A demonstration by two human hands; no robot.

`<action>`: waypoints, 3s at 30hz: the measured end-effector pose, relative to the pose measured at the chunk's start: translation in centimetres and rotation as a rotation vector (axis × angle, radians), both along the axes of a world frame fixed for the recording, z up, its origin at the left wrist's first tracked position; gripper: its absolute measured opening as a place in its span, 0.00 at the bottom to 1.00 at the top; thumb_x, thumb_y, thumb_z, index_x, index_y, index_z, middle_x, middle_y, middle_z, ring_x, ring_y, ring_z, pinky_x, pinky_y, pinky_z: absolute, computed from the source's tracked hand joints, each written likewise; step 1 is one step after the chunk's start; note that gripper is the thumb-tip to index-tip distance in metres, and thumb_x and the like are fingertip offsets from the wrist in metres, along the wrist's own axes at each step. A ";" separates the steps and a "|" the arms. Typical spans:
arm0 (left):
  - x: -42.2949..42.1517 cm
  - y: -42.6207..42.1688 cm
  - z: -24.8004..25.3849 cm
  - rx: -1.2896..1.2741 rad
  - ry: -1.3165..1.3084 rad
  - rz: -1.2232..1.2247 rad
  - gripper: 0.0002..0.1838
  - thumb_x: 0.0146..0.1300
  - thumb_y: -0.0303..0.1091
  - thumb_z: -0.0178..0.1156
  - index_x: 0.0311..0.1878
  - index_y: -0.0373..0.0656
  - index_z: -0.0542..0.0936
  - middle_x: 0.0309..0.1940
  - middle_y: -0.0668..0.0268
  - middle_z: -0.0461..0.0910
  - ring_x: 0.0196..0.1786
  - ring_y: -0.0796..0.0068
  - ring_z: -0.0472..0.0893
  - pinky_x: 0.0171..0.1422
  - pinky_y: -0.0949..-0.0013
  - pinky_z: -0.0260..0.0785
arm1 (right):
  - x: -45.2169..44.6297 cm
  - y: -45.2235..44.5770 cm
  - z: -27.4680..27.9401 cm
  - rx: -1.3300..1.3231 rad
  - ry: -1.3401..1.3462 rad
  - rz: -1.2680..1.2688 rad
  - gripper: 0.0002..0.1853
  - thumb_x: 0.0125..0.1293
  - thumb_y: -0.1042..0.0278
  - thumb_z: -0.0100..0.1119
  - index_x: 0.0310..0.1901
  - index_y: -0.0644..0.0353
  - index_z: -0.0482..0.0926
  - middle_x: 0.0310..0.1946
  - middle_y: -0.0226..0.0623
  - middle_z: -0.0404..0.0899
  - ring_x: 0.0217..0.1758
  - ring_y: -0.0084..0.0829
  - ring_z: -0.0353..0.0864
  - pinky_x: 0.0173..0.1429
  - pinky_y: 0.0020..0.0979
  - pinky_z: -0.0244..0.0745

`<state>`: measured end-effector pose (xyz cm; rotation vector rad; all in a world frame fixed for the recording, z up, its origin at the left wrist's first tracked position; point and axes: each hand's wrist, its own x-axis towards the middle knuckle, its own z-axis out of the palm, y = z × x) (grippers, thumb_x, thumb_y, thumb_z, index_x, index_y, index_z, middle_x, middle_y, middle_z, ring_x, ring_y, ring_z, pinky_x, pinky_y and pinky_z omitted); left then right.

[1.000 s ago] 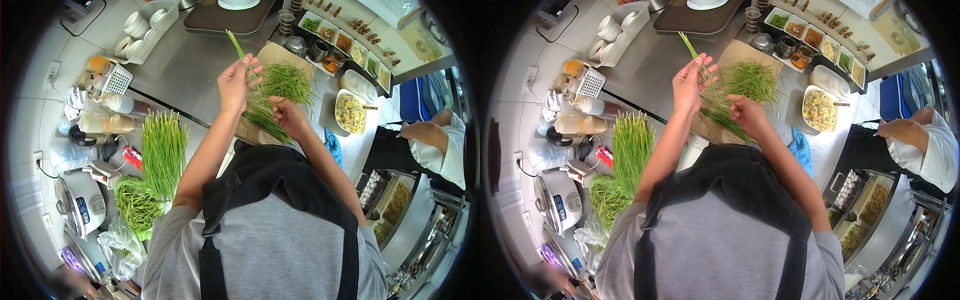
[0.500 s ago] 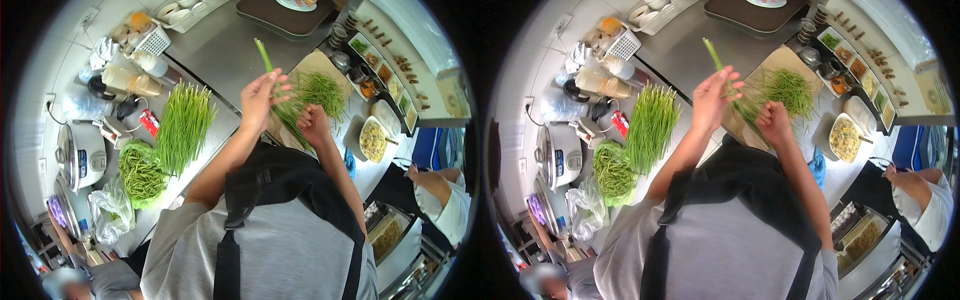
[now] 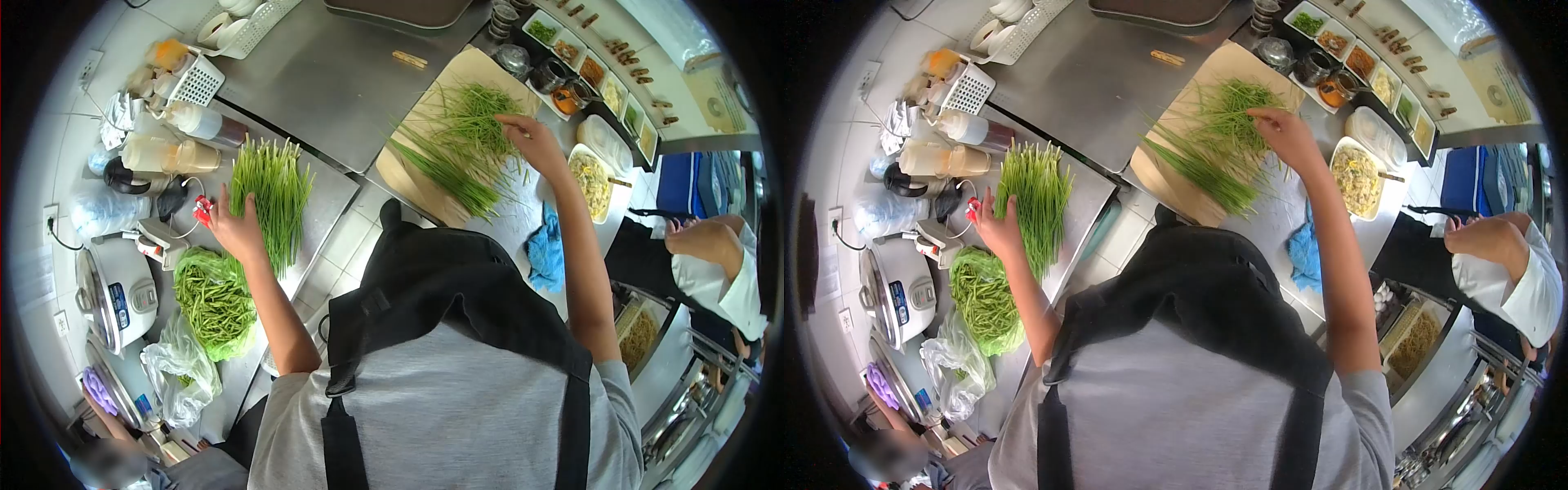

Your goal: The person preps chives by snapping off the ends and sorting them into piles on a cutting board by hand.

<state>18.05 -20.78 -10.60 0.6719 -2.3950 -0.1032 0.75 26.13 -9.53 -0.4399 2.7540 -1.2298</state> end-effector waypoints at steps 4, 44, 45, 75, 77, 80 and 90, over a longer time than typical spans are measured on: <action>-3.2 4.4 1.4 0.084 0.116 -0.236 0.18 0.48 0.33 0.69 0.46 0.46 0.83 0.38 0.61 0.82 0.43 0.57 0.77 0.54 0.59 0.66 | 1.1 1.1 0.0 0.222 0.120 -0.009 0.11 0.55 0.63 0.61 0.38 0.57 0.84 0.31 0.45 0.82 0.35 0.44 0.82 0.43 0.34 0.77; -11.7 25.1 -2.5 0.249 -0.420 -1.405 0.10 0.56 0.38 0.62 0.40 0.48 0.84 0.35 0.67 0.80 0.40 0.62 0.77 0.50 0.61 0.68 | 11.1 0.2 -2.6 -0.300 -0.143 -0.403 0.08 0.61 0.67 0.63 0.36 0.63 0.82 0.21 0.26 0.77 0.22 0.15 0.70 0.28 0.21 0.66; -12.1 25.1 -1.8 0.325 -0.444 -1.380 0.10 0.58 0.37 0.61 0.41 0.46 0.84 0.35 0.67 0.81 0.38 0.63 0.79 0.47 0.63 0.69 | 10.5 0.5 -2.6 -0.350 -0.108 -0.425 0.08 0.61 0.67 0.63 0.35 0.63 0.83 0.19 0.26 0.76 0.21 0.16 0.70 0.27 0.21 0.66; -16.6 26.4 8.9 1.681 -0.155 -1.061 0.18 0.66 0.38 0.57 0.53 0.35 0.78 0.41 0.58 0.82 0.42 0.70 0.82 0.45 0.70 0.77 | 5.1 -7.0 4.9 -0.767 -0.355 -0.162 0.14 0.69 0.59 0.53 0.43 0.62 0.79 0.30 0.27 0.78 0.28 0.15 0.70 0.35 0.19 0.67; -16.5 26.2 8.7 1.682 -0.123 -1.039 0.17 0.66 0.38 0.57 0.52 0.35 0.78 0.41 0.58 0.82 0.42 0.70 0.83 0.44 0.71 0.77 | 5.0 -7.2 4.6 -0.913 -0.424 -0.184 0.12 0.68 0.60 0.53 0.41 0.61 0.79 0.29 0.27 0.78 0.27 0.16 0.70 0.33 0.20 0.66; -16.3 25.8 8.1 1.726 -0.075 -0.971 0.17 0.67 0.38 0.57 0.51 0.34 0.78 0.40 0.56 0.82 0.40 0.70 0.83 0.44 0.70 0.78 | 4.8 -7.1 3.5 -1.316 -0.673 -0.250 0.09 0.67 0.62 0.53 0.38 0.59 0.77 0.26 0.28 0.76 0.25 0.18 0.69 0.31 0.21 0.65; -17.6 23.5 7.2 1.735 -0.015 -0.920 0.17 0.67 0.38 0.55 0.51 0.34 0.77 0.40 0.56 0.82 0.40 0.69 0.83 0.43 0.69 0.79 | 6.2 -6.0 -0.5 -1.505 -0.837 -0.453 0.09 0.66 0.68 0.49 0.43 0.62 0.75 0.26 0.29 0.74 0.24 0.20 0.65 0.31 0.23 0.64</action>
